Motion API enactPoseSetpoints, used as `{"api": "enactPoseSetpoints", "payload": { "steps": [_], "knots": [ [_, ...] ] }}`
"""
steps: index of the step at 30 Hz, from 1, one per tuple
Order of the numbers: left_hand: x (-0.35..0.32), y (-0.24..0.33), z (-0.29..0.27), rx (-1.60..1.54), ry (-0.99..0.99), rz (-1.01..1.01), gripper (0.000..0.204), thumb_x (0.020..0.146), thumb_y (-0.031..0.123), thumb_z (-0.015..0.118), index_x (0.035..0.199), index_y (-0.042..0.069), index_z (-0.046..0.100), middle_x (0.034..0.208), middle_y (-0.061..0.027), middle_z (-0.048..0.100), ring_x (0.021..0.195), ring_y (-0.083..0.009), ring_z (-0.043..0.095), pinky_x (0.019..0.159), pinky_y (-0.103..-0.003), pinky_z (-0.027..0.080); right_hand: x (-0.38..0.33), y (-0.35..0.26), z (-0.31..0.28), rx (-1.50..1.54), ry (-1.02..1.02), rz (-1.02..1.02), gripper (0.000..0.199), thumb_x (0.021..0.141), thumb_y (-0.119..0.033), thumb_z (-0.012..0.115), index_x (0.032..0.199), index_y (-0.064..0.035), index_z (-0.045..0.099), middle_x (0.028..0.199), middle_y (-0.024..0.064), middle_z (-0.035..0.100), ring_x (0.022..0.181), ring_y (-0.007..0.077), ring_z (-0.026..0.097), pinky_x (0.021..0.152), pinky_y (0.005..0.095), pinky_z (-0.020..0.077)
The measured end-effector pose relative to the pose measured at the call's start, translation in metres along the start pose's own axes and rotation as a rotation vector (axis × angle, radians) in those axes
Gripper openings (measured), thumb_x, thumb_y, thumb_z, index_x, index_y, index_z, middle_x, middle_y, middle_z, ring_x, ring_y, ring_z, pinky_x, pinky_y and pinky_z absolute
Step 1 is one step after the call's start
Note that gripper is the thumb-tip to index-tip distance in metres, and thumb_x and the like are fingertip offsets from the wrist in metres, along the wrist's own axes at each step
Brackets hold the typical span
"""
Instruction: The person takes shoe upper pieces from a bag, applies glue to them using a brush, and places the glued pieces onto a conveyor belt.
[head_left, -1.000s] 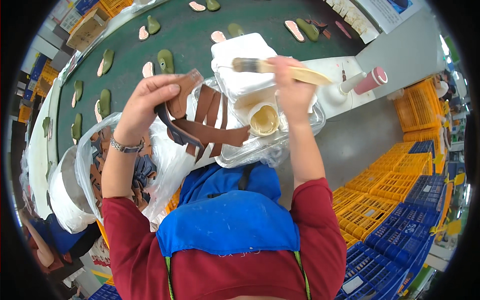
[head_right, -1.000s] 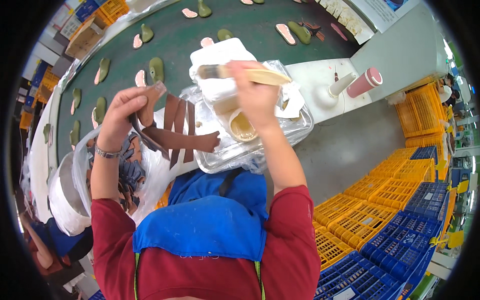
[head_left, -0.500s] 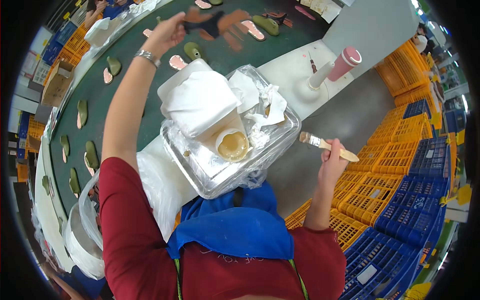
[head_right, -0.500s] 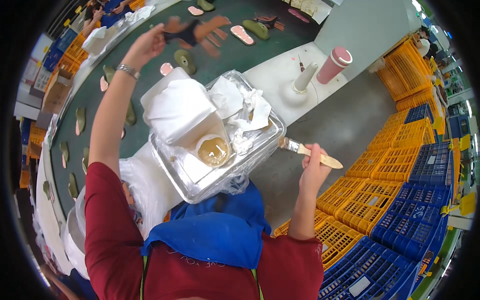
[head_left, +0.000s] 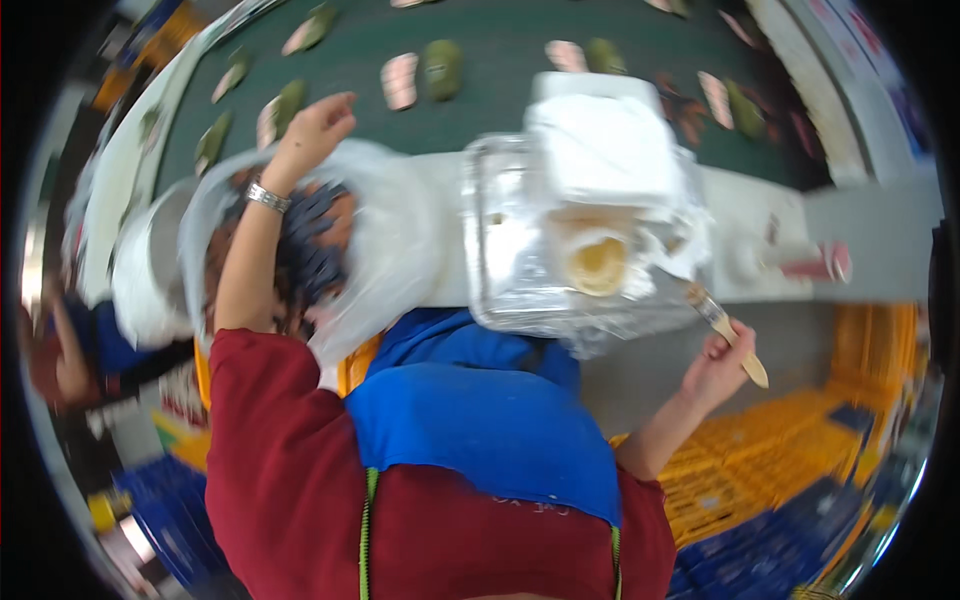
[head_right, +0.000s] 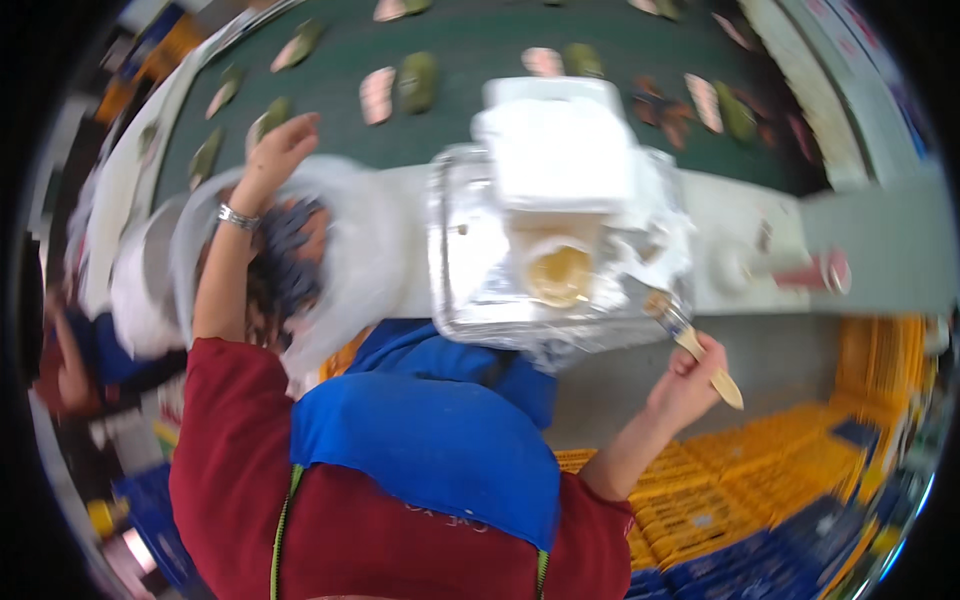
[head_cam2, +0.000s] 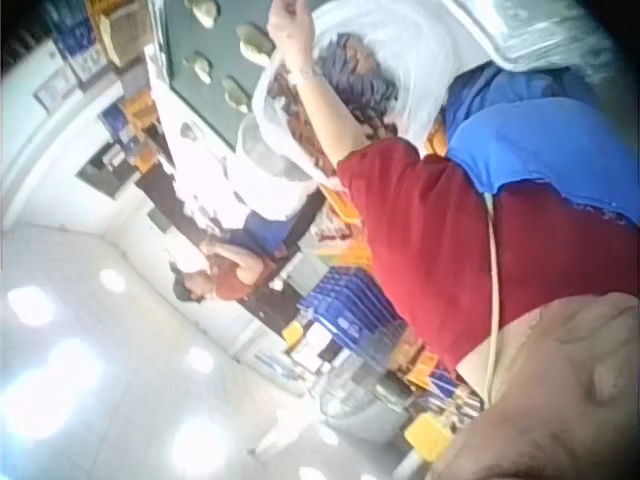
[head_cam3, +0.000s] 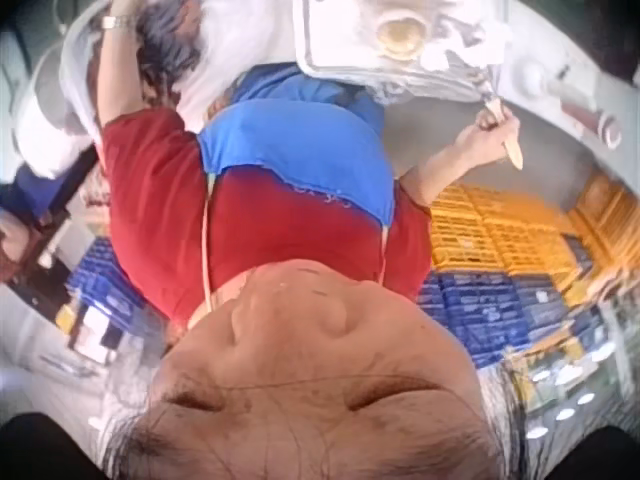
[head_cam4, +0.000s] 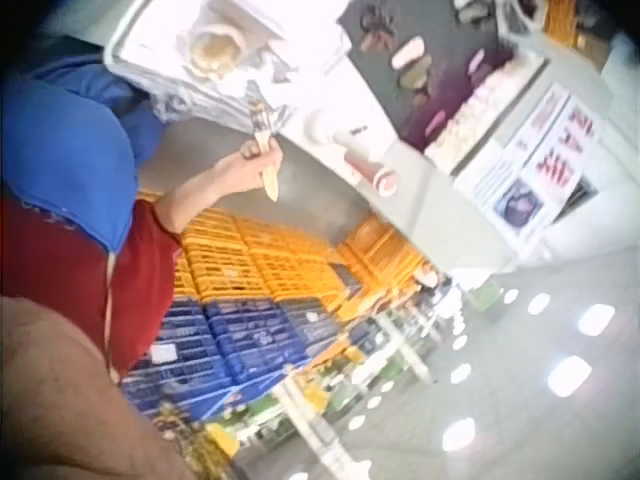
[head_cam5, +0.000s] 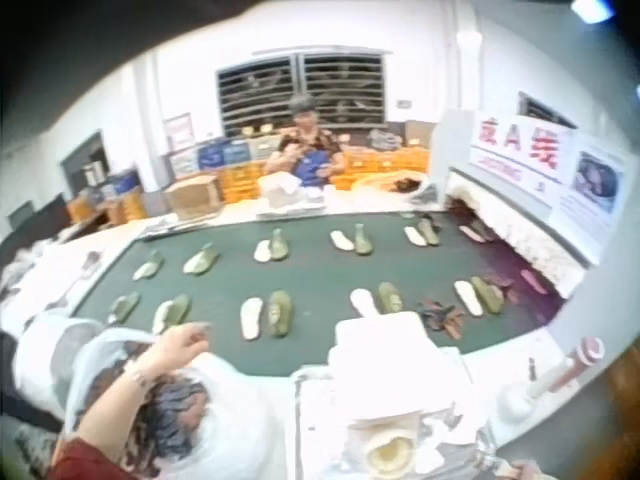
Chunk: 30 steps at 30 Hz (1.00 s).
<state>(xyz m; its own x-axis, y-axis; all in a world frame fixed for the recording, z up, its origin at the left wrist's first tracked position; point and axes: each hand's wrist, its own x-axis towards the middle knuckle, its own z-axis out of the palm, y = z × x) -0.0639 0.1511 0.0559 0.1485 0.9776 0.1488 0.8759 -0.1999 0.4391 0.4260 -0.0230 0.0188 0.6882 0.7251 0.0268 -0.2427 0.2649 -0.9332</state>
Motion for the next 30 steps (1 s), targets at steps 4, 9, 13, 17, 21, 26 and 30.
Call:
{"api": "enactPoseSetpoints", "payload": {
  "steps": [4,9,13,17,21,26,30],
  "knots": [
    [-0.129,-0.093,-0.022,0.355,0.083,-0.184,0.031,0.073,0.013,0.054,0.101,0.0,0.053,0.089,-0.0177,0.058,0.083,-0.0327,0.055,0.072,-0.038,0.044,-0.014,0.013,0.043,0.011,-0.139,0.047,0.02,0.086,-0.015,0.044,0.077,0.0025,0.049,0.057,0.0005,0.039,0.048,0.0054,0.031,0.042,0.0178,0.0242],
    [-0.183,-0.101,-0.047,0.14,0.239,-0.154,0.029,0.074,0.007,0.053,0.101,-0.002,0.052,0.094,-0.0206,0.056,0.086,-0.0332,0.055,0.076,-0.035,0.044,-0.036,0.021,0.093,-0.033,-0.197,0.061,0.019,0.085,-0.014,0.044,0.077,0.0025,0.049,0.058,0.0013,0.042,0.049,0.0053,0.033,0.044,0.0177,0.0248],
    [-0.203,-0.11,-0.068,0.046,0.524,-0.304,0.021,0.077,0.005,0.049,0.097,-0.002,0.054,0.093,-0.018,0.057,0.086,-0.0336,0.055,0.074,-0.035,0.044,-0.056,0.022,0.113,-0.072,-0.284,0.059,0.017,0.084,-0.012,0.045,0.077,0.0024,0.049,0.059,0.0017,0.043,0.05,0.0052,0.034,0.044,0.0174,0.0251],
    [-0.244,-0.142,-0.069,0.31,0.372,-0.424,0.023,0.076,0.01,0.052,0.096,-0.002,0.054,0.089,-0.0199,0.058,0.084,-0.0345,0.055,0.072,-0.038,0.044,-0.065,0.024,0.123,-0.091,-0.277,0.082,0.015,0.083,-0.011,0.046,0.077,0.0028,0.049,0.059,0.0014,0.042,0.049,0.0053,0.034,0.044,0.017,0.0245],
    [-0.266,-0.146,-0.061,0.351,0.14,-0.694,0.043,0.071,0.032,0.06,0.095,-0.003,0.052,0.082,-0.023,0.058,0.08,-0.036,0.056,0.069,-0.039,0.045,-0.068,0.024,0.124,-0.115,-0.372,0.059,0.019,0.085,-0.014,0.045,0.08,0.0036,0.051,0.058,0.0009,0.041,0.05,0.0052,0.034,0.045,0.0174,0.0254],
    [-0.287,-0.139,-0.031,0.358,0.11,-0.793,0.035,0.074,0.035,0.055,0.076,0.0,0.054,0.072,-0.023,0.057,0.071,-0.0391,0.055,0.063,-0.044,0.045,-0.079,0.025,0.138,-0.134,-0.389,0.066,0.024,0.087,-0.018,0.044,0.083,0.0043,0.052,0.059,0.0004,0.042,0.051,0.0051,0.034,0.045,0.0179,0.0263],
    [-0.284,-0.111,-0.056,0.379,0.466,-0.758,0.022,0.078,0.024,0.052,0.076,0.002,0.054,0.067,-0.0196,0.056,0.064,-0.0361,0.055,0.055,-0.042,0.043,-0.078,0.029,0.143,-0.122,-0.464,0.089,0.028,0.088,-0.022,0.042,0.088,0.0045,0.052,0.06,0.0,0.041,0.051,0.0049,0.034,0.045,0.0179,0.0263]
  ]
}}
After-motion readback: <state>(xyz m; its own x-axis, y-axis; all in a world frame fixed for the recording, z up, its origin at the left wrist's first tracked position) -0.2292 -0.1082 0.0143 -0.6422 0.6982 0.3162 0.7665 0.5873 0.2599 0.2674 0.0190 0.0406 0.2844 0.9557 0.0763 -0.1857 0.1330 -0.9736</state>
